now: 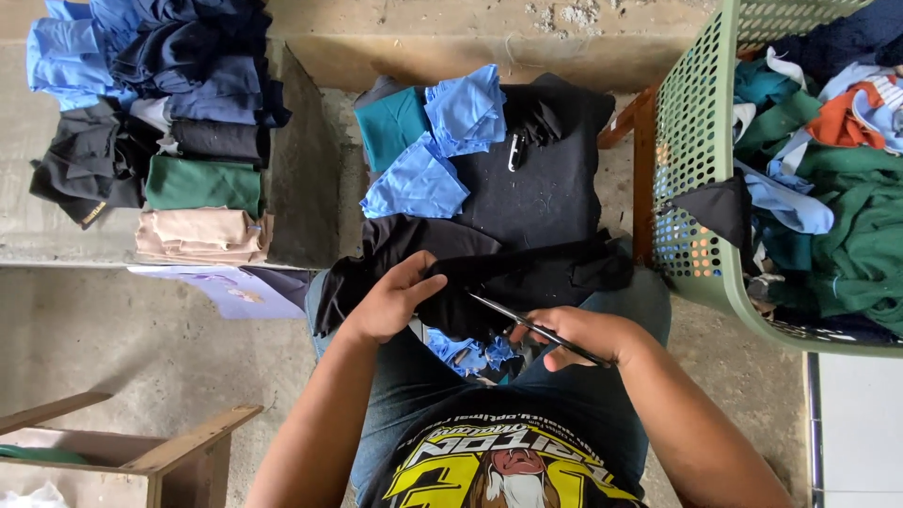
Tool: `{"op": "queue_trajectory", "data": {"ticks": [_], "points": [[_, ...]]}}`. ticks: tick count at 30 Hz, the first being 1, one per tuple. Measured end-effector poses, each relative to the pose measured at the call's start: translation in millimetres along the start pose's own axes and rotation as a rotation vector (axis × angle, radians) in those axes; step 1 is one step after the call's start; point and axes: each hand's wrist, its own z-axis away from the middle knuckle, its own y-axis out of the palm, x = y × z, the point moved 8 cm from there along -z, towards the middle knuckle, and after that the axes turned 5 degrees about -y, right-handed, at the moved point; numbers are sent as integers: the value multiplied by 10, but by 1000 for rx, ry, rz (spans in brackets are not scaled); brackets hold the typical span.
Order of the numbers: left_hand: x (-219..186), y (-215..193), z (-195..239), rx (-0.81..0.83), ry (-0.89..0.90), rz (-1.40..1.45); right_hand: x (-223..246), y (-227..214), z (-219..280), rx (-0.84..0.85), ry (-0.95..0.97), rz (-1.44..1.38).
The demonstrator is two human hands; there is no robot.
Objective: The person sits cross-legged on a chair and uses scissors to cut a piece of black fabric held in their hands. They repeatedly trim the edges and fold the fabric to make precise cuts, with piles of other fabrics visible nearby.
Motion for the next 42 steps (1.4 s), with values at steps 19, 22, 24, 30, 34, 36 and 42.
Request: {"op": "queue_trajectory", "data": {"ticks": [19, 22, 24, 30, 34, 36, 42], "points": [[-770, 153, 228, 8, -21, -135, -768, 687, -366, -5, -229, -142], [-691, 89, 239, -4, -19, -3, -750, 705, -466, -36, -274, -260], [-483, -3, 198, -23, -30, 53, -607, 679, -483, -108, -300, -328], [429, -281, -82, -82, -82, 107, -487, 647, -583, -103, -333, -410], [347, -204, -55, -95, -90, 140, -446, 662, -565, -81, -309, -415], [299, -229, -64, -123, -35, 91, -451, 707, -557, -71, -259, -399], [401, -256, -52, -165, -95, 93, -313, 566, -654, -140, -229, -289]]}}
